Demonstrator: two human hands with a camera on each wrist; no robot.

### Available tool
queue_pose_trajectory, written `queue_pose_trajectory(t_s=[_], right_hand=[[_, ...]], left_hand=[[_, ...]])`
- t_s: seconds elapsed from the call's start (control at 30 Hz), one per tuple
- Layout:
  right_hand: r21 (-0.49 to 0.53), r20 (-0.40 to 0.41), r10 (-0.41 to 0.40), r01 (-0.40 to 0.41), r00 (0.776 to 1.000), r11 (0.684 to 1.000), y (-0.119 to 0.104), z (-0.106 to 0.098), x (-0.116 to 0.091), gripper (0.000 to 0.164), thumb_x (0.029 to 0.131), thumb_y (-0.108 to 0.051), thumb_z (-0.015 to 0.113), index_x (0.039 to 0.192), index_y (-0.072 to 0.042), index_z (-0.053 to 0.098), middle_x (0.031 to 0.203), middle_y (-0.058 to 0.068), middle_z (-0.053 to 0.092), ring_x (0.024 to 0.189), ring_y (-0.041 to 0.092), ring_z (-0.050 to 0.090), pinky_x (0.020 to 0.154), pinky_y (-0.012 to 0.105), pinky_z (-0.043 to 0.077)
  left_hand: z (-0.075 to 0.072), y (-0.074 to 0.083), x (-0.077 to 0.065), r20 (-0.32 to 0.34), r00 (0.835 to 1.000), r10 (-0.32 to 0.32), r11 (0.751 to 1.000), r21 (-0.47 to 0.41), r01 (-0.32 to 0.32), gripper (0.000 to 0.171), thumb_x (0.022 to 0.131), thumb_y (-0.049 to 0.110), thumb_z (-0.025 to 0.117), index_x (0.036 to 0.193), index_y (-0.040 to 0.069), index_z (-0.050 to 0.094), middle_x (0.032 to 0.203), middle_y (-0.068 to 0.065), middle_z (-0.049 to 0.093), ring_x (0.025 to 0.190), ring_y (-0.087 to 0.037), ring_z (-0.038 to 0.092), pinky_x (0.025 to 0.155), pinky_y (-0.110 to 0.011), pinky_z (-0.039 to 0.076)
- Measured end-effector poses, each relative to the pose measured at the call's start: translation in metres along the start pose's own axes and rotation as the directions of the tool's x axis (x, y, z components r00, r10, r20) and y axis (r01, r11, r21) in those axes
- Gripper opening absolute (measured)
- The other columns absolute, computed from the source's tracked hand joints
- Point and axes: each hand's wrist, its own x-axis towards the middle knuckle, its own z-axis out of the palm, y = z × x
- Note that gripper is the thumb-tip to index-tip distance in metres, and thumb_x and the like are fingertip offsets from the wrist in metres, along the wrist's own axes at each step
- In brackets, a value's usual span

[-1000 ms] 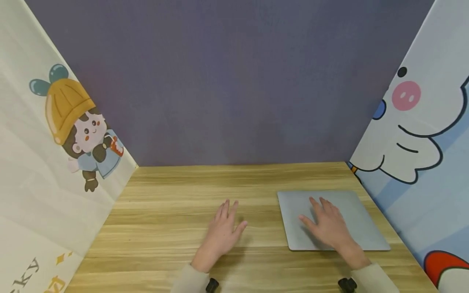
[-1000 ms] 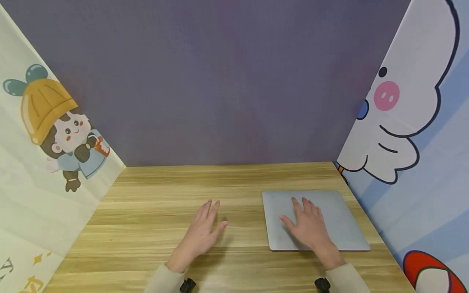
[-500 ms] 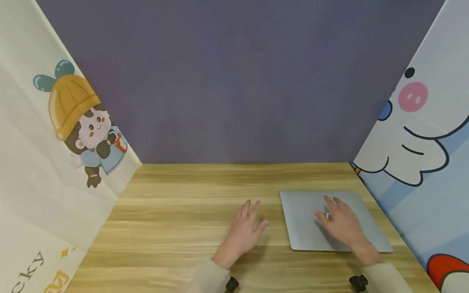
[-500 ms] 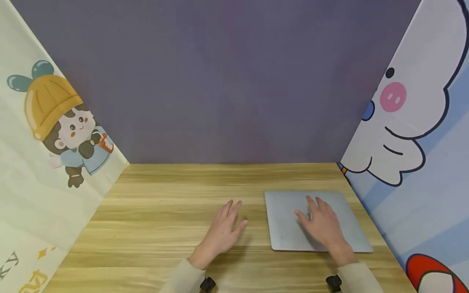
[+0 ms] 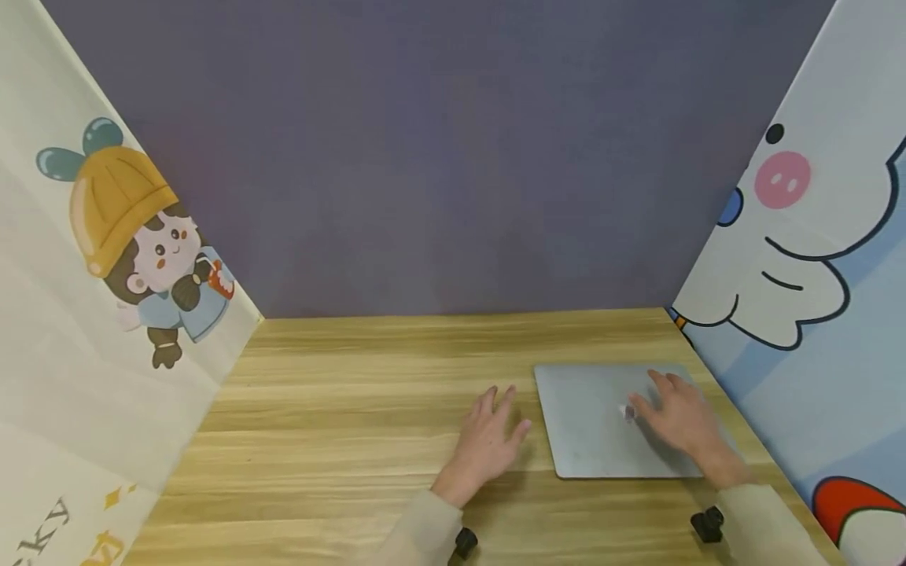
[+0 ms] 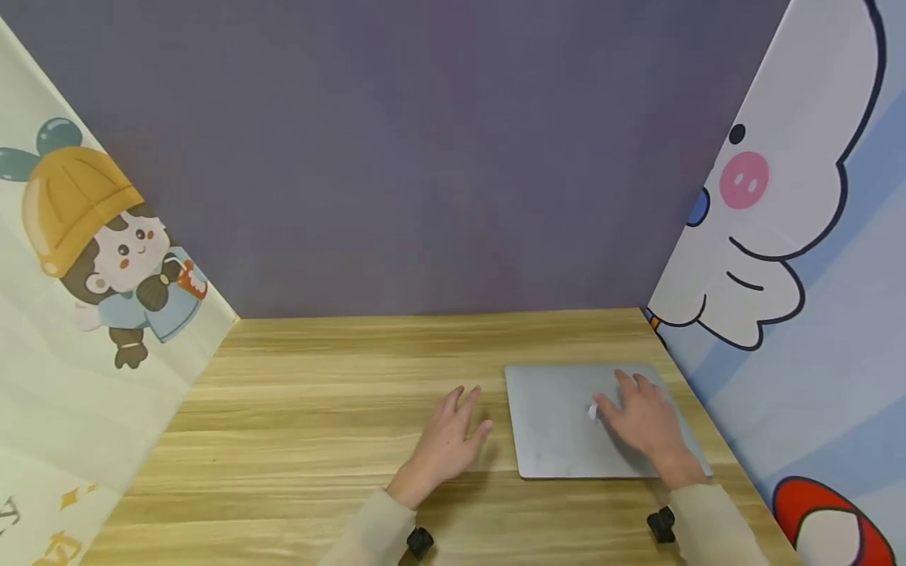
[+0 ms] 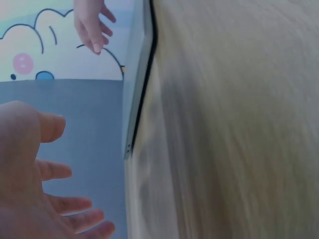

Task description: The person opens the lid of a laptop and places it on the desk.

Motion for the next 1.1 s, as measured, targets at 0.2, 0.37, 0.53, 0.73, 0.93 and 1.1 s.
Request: queue_pose_trajectory(t_s=[0.2, 0.37, 0.53, 0.73, 0.93, 1.1], right_hand=[[0.002, 0.093, 0.083, -0.084, 0.992, 0.997, 0.014, -0.004, 0.001, 0.077, 0.105, -0.049, 0.048, 0.144, 0.017, 0.039, 0.138, 0.050, 0.036, 0.120, 0.068, 0.039, 0.096, 0.076, 0.036], [-0.004, 0.117, 0.104, -0.104, 0.988, 0.995, 0.029, -0.006, 0.001, 0.080, 0.105, -0.051, 0.046, 0.144, 0.018, 0.037, 0.137, 0.052, 0.035, 0.120, 0.069, 0.038, 0.096, 0.077, 0.036], [-0.008, 0.149, 0.138, -0.138, 0.979, 0.990, 0.042, -0.009, 0.003, 0.083, 0.105, -0.054, 0.043, 0.145, 0.018, 0.034, 0.136, 0.051, 0.034, 0.120, 0.068, 0.038, 0.097, 0.076, 0.036], [0.000, 0.189, 0.167, -0.171, 0.968, 0.985, 0.053, -0.009, 0.004, 0.083, 0.105, -0.054, 0.042, 0.145, 0.018, 0.034, 0.137, 0.052, 0.032, 0.121, 0.068, 0.036, 0.098, 0.075, 0.036], [0.002, 0.192, 0.156, -0.160, 0.969, 0.987, 0.064, -0.006, 0.007, 0.073, 0.102, -0.040, 0.055, 0.141, 0.019, 0.039, 0.136, 0.050, 0.037, 0.121, 0.067, 0.038, 0.099, 0.074, 0.036], [0.043, 0.206, 0.149, -0.161, 0.967, 0.986, 0.073, -0.005, 0.008, 0.074, 0.099, -0.039, 0.059, 0.139, 0.020, 0.041, 0.138, 0.049, 0.037, 0.123, 0.067, 0.037, 0.099, 0.075, 0.036]], left_hand=[[0.008, 0.003, 0.004, 0.002, 1.000, 0.005, 1.000, 0.030, -0.006, 0.063, 0.106, 0.043, 0.050, 0.159, 0.012, 0.035, 0.158, -0.024, 0.034, 0.143, -0.043, 0.036, 0.115, -0.059, 0.034], [0.013, 0.007, 0.010, 0.007, 1.000, -0.004, 0.999, 0.037, 0.004, 0.064, 0.105, 0.045, 0.050, 0.159, 0.013, 0.035, 0.158, -0.022, 0.035, 0.144, -0.040, 0.036, 0.115, -0.059, 0.033], [0.019, 0.010, 0.018, 0.041, 0.999, -0.032, 0.999, 0.036, 0.030, 0.064, 0.106, 0.048, 0.047, 0.160, 0.018, 0.032, 0.158, -0.020, 0.035, 0.145, -0.037, 0.034, 0.116, -0.057, 0.033], [0.026, 0.013, 0.025, 0.056, 0.997, -0.050, 0.998, 0.037, 0.048, 0.064, 0.105, 0.048, 0.048, 0.160, 0.019, 0.033, 0.155, -0.022, 0.039, 0.142, -0.038, 0.039, 0.115, -0.054, 0.036], [0.036, 0.012, 0.027, 0.078, 0.995, -0.056, 0.997, 0.058, 0.051, 0.063, 0.104, 0.049, 0.050, 0.158, 0.018, 0.038, 0.151, -0.024, 0.044, 0.138, -0.038, 0.043, 0.114, -0.049, 0.039], [0.039, 0.013, 0.030, 0.078, 0.996, -0.035, 0.997, 0.069, 0.030, 0.063, 0.104, 0.049, 0.051, 0.157, 0.017, 0.040, 0.147, -0.021, 0.049, 0.134, -0.033, 0.047, 0.111, -0.043, 0.041]])
